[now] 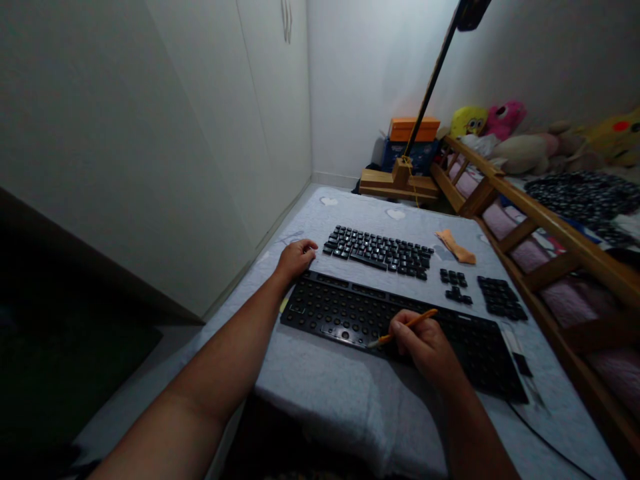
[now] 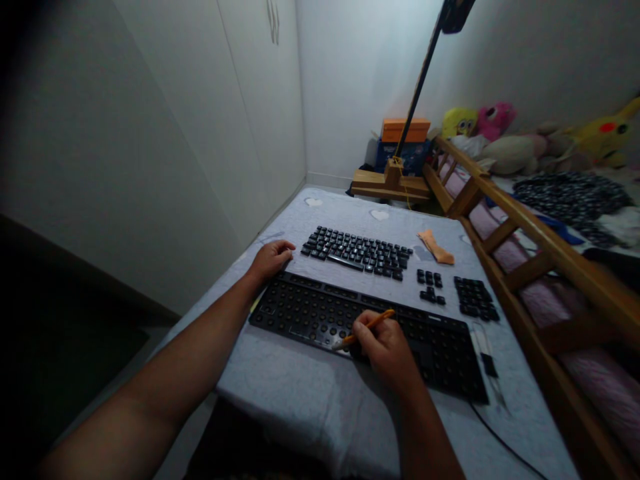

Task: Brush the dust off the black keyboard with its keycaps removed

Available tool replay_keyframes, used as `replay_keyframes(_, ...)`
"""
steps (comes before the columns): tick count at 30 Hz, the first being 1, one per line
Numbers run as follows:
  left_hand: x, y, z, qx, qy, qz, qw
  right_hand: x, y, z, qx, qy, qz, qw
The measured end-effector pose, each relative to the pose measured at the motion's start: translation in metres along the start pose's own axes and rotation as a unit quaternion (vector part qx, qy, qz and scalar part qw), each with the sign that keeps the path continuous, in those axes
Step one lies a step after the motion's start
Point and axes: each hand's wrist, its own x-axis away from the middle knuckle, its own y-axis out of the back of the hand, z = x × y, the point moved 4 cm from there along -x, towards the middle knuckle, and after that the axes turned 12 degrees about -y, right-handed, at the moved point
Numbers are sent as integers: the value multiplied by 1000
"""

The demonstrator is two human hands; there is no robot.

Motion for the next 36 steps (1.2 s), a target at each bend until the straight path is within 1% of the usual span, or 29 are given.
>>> replay_keyframes(6, 0, 0, 0, 0, 0, -3, 1000, 1, 2, -4, -20, 4, 0, 1000)
replay_keyframes(9, 0, 0, 0, 2, -1, -3, 1000, 1, 4, -3, -11, 4, -26, 1000)
replay_keyframes(13, 0, 1, -2, -4, 0, -2, 1000, -1, 5, -1, 29, 13, -59, 998)
replay_keyframes(16, 1, 1, -2, -7, 5, -3, 1000, -2, 3, -1, 33, 15, -46, 998)
replay_keyframes(21, 1, 0, -2, -6, 6, -2, 1000, 0, 1, -2, 6, 7, -11, 1000)
replay_keyframes(25, 1, 1, -2, -9, 3, -2, 1000, 0, 3, -3, -11, 8, -25, 1000)
replay_keyframes(28, 1, 1, -1, -9, 2, -1, 1000, 0, 5, -3, -2, 12, -46, 999)
replay_keyframes(30, 1, 1, -1, -7, 2, -1, 1000, 0, 5, -3, 4, 12, -48, 999)
replay_keyframes(36, 1, 1, -3, -4, 2, -3, 1000, 1, -1, 0, 16, 1, -3, 1000)
